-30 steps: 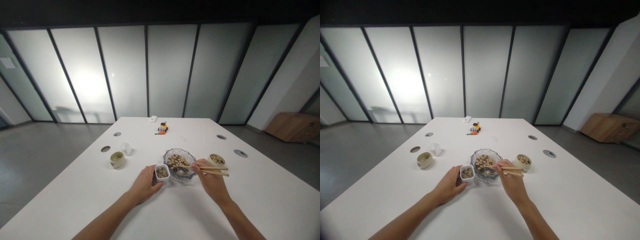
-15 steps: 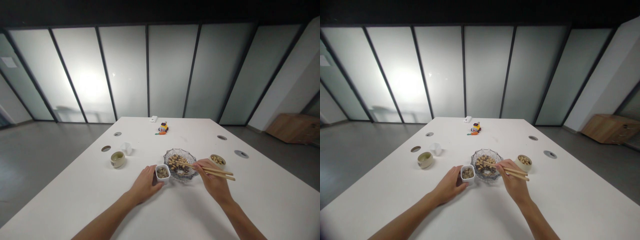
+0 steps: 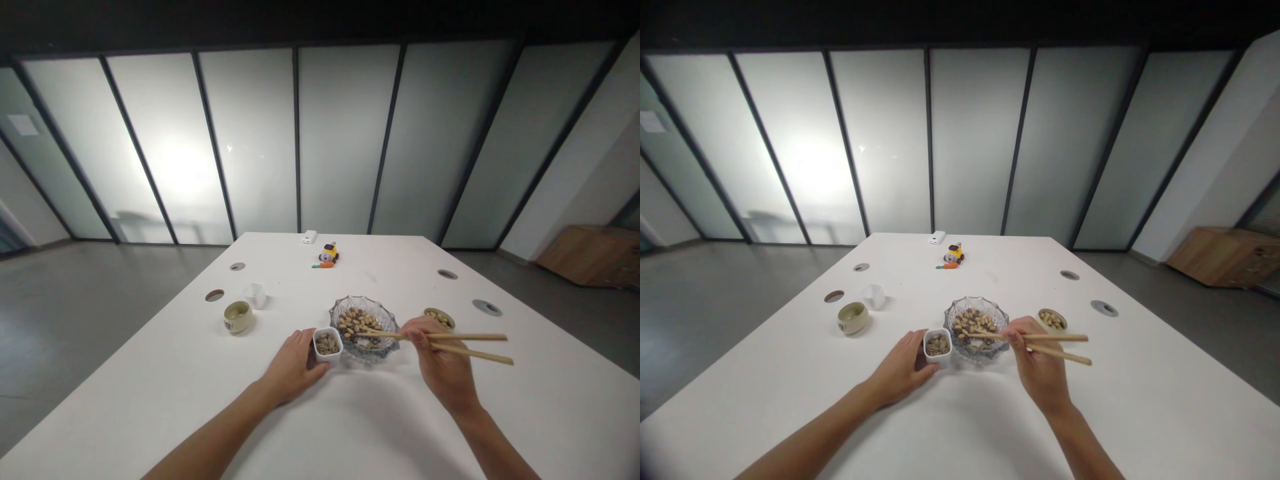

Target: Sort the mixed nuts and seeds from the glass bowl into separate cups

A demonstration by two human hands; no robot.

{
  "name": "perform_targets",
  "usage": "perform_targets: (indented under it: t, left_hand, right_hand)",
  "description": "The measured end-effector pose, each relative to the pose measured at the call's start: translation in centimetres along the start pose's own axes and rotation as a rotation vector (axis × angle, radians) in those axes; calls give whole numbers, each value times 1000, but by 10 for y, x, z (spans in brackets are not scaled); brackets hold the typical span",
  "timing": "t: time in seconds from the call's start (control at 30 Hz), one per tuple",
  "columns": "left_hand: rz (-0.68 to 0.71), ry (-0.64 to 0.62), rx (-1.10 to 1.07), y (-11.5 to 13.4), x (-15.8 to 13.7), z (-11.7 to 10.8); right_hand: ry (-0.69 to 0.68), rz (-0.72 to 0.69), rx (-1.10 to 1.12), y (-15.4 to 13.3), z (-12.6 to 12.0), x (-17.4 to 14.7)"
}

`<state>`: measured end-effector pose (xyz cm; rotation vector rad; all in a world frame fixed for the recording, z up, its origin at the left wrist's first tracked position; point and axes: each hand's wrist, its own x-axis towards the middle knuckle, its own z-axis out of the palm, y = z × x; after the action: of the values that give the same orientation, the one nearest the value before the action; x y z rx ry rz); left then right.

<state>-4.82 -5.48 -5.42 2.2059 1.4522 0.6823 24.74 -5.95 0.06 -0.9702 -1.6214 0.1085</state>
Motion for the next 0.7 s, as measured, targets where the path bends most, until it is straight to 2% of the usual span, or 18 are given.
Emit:
perform_targets:
  t: [0.1,0.23,0.3,0.47,0.7]
  left_hand:
    - [-14,-9,3,0,0,0]
    - [-11,1,8,-1,0,0]
    - [-2,2,7,-1,0,0]
    - [-1,-4,14,0,0,0]
    - [6,-2,12,2,0,-2]
  right_hand:
    - [-50,99,-71,12,-4,3]
    - [-288,184,-22,14,4,-1]
    - [-351,194,21,11,10,-5]
    - [-341,218,93,11,17,-11]
    - [-201,160,19,16,11,-6]
